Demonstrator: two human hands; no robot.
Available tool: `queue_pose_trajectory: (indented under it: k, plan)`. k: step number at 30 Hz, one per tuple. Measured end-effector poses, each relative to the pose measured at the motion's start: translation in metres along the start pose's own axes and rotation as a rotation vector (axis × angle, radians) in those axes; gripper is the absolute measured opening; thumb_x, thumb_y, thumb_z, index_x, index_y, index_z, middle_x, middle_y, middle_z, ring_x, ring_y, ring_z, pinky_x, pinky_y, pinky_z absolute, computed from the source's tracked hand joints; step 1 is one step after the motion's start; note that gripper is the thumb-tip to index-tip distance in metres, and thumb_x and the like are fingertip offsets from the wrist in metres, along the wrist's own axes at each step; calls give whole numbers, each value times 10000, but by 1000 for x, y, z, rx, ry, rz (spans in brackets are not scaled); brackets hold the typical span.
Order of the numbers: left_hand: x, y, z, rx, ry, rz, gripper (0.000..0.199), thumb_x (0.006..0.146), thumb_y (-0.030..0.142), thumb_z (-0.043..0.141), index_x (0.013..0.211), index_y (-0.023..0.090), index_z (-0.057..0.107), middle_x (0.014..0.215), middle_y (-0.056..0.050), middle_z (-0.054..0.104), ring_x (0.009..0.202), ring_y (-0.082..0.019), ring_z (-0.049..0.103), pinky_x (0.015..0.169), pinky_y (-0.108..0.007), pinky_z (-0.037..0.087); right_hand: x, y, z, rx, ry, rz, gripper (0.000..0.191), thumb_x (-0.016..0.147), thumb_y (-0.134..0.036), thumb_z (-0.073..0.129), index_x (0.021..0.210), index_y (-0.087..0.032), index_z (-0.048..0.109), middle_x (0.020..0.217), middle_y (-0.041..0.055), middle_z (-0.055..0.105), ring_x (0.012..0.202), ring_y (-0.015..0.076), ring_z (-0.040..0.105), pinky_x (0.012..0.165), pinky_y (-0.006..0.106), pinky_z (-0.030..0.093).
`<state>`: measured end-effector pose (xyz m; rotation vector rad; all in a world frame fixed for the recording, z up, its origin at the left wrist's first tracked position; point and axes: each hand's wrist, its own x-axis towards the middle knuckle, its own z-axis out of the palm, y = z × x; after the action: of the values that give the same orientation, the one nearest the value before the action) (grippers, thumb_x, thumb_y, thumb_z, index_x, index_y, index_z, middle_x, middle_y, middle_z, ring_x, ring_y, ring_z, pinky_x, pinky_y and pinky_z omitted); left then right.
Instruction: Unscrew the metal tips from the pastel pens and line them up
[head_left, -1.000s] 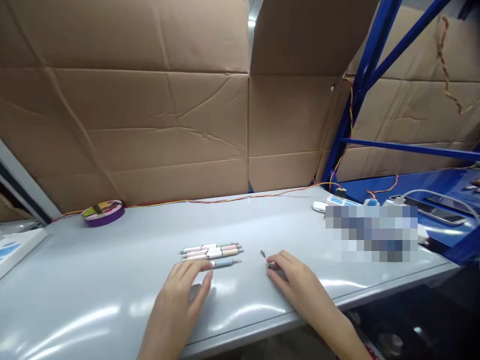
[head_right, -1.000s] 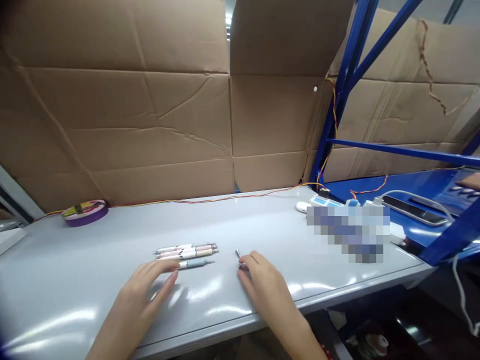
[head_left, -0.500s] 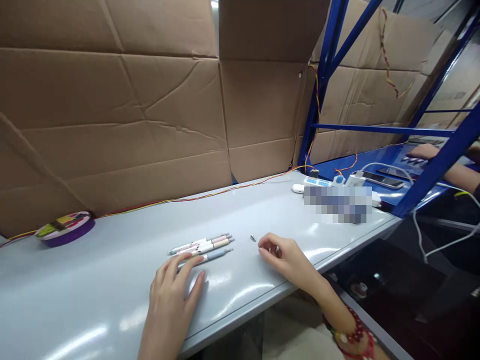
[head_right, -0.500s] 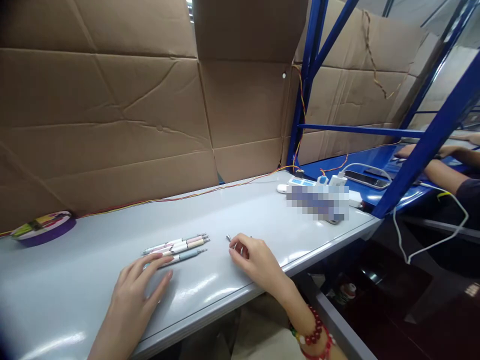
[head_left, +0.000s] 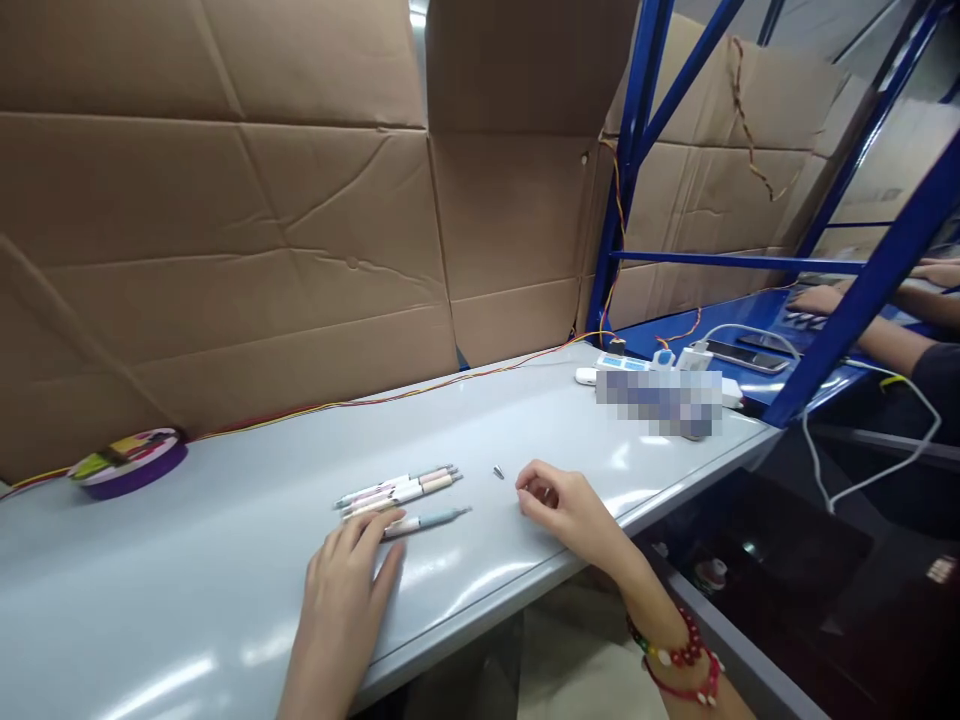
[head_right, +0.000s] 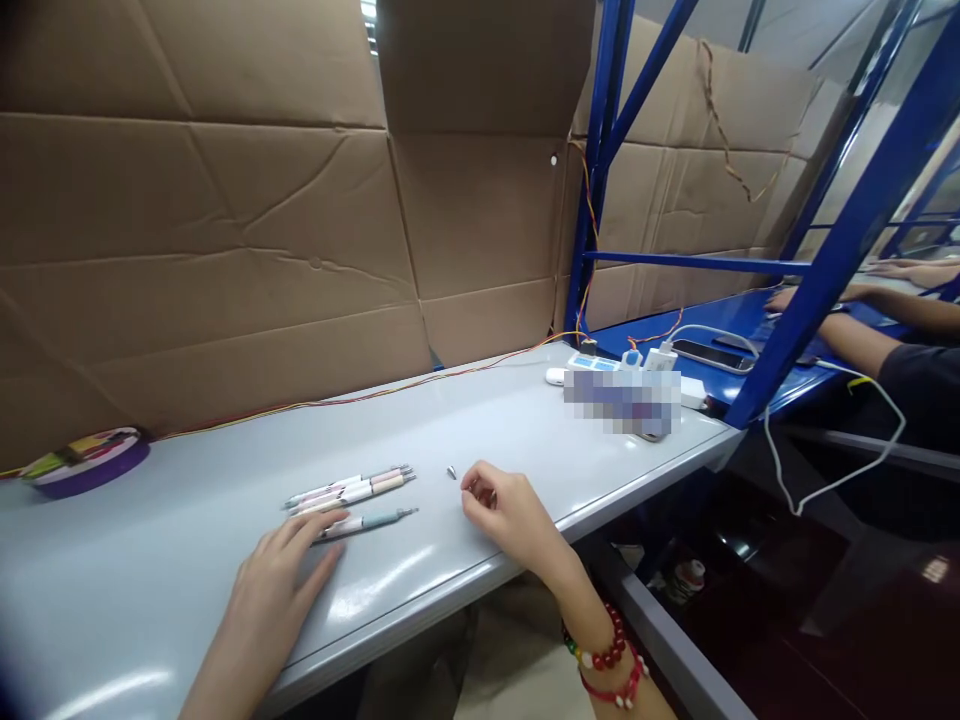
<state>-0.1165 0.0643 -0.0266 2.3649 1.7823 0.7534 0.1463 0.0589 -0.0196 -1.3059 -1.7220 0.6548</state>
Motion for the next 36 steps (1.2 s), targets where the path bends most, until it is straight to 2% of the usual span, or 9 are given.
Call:
queue_pose_trajectory:
  k: [2,7,11,14,17,21,29,36]
  plan:
    - [1,-1,0,-3,-22,-10,294,868,369,411,1087,313,599,1117,-27,611,1031,-269,543,854,-463,426,0,2,-1,28,22,6,94,820,-208,492,803,-185,582,657,-18,585,627,125,539,575,224,407]
    - [2,-2,-2,-17,-59,10,269,872,400,415,934,316,663,1008,-26,632,979,-264,566,821,-441,456,2,6,-5,53,50,-3,120,812,-256,542,812,-179,634,722,5,641,681,143,588,613,237,447]
    - [0,-2,-4,-84,29,84,276,881,408,410,945,280,646,1027,-40,633,1000,-251,566,826,-404,471,2,2,-3,105,177,13,131,813,-287,565,835,-192,652,805,21,664,742,156,606,654,254,473]
    - [-4,-2,-4,-119,100,117,254,882,412,427,967,275,622,1049,-27,646,1013,-237,577,838,-384,473,-1,-8,7,242,248,28,147,809,-323,593,853,-198,657,847,33,673,794,170,625,701,271,493]
    - [-7,0,-5,-136,157,124,240,882,408,441,997,280,608,1048,-10,660,1005,-222,593,823,-354,487,-4,-19,21,395,214,-1,161,816,-335,601,888,-201,655,879,38,677,835,176,638,725,273,501]
    - [-9,1,-5,-128,181,148,227,885,398,443,994,283,607,1052,-7,662,997,-216,601,809,-338,494,-5,-21,32,442,156,-36,149,826,-322,594,892,-205,658,857,28,681,836,168,639,728,268,502]
    - [-9,-1,-5,-107,188,191,224,874,412,465,982,295,622,1035,10,667,964,-211,616,782,-327,507,-6,-20,30,322,36,-93,123,830,-276,584,904,-216,662,853,7,685,807,144,622,687,229,473]
    - [-10,0,-4,-126,141,234,224,868,392,491,1000,303,649,1021,20,687,930,-194,634,775,-290,515,-7,-22,31,304,9,-69,85,816,-246,602,868,-213,661,832,4,687,795,147,617,677,225,467]
